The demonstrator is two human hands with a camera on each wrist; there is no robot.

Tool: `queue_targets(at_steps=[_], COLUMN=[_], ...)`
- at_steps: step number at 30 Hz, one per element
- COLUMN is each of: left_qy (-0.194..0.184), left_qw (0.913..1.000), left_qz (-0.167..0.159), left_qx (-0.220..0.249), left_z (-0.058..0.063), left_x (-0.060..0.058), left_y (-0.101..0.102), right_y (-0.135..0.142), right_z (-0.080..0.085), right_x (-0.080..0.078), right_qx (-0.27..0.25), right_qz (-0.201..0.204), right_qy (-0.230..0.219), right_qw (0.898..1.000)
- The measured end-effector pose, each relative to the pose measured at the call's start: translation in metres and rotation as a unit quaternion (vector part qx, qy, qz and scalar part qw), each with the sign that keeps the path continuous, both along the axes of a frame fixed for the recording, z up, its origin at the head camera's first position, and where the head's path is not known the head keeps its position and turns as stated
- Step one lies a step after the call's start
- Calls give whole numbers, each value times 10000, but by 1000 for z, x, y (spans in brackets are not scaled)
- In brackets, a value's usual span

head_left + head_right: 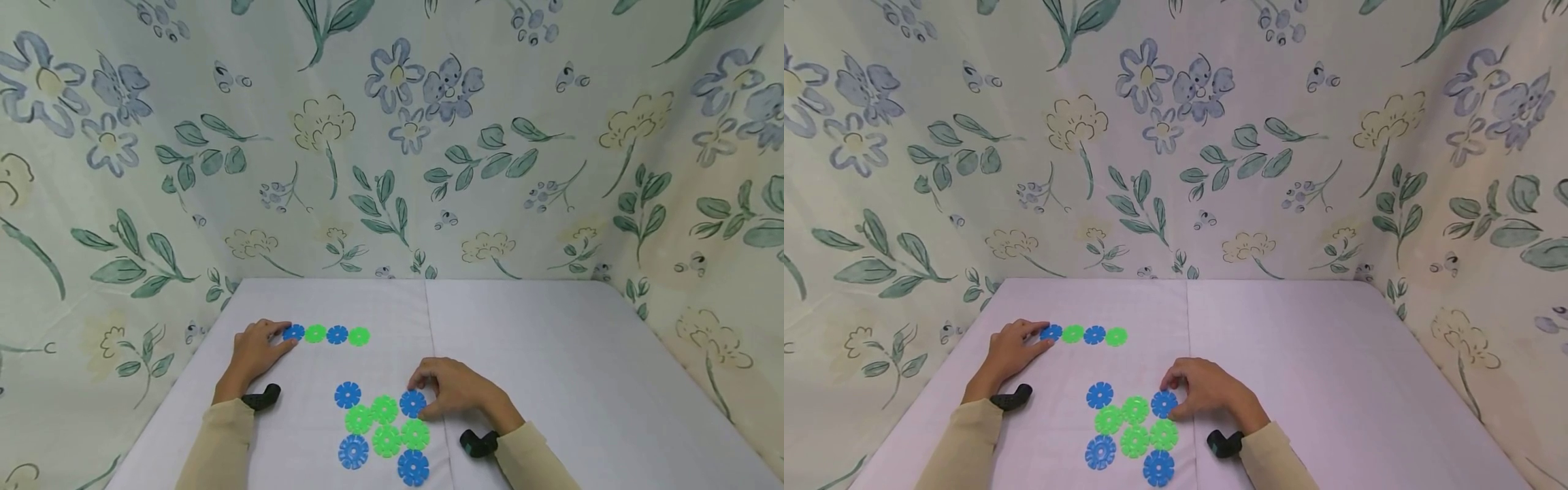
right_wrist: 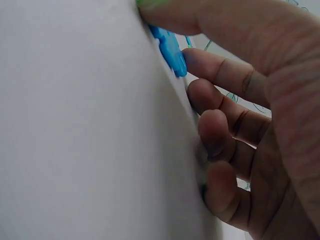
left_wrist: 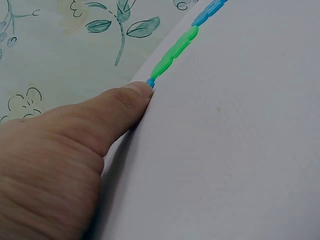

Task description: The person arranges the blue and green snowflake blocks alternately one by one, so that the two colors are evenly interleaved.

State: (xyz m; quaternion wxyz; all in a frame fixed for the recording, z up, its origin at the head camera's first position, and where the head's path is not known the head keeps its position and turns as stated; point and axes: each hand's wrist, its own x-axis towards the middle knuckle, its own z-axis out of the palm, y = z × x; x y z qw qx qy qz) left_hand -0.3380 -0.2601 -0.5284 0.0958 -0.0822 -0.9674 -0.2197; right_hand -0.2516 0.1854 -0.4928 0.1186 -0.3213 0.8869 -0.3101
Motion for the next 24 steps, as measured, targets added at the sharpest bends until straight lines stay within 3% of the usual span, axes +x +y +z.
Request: queue_targets(at_steps=[24], left_qy=[2], left_qw=[10000], left_qz=[-12], left_qx=[-9], left_z=[3], left_x=[2], left_y=[2], right_y=[0], right_z=[-5], right_x=[-2], right_qx=[28], right_qz=[172], right_qy=[354], right_qw=[9992])
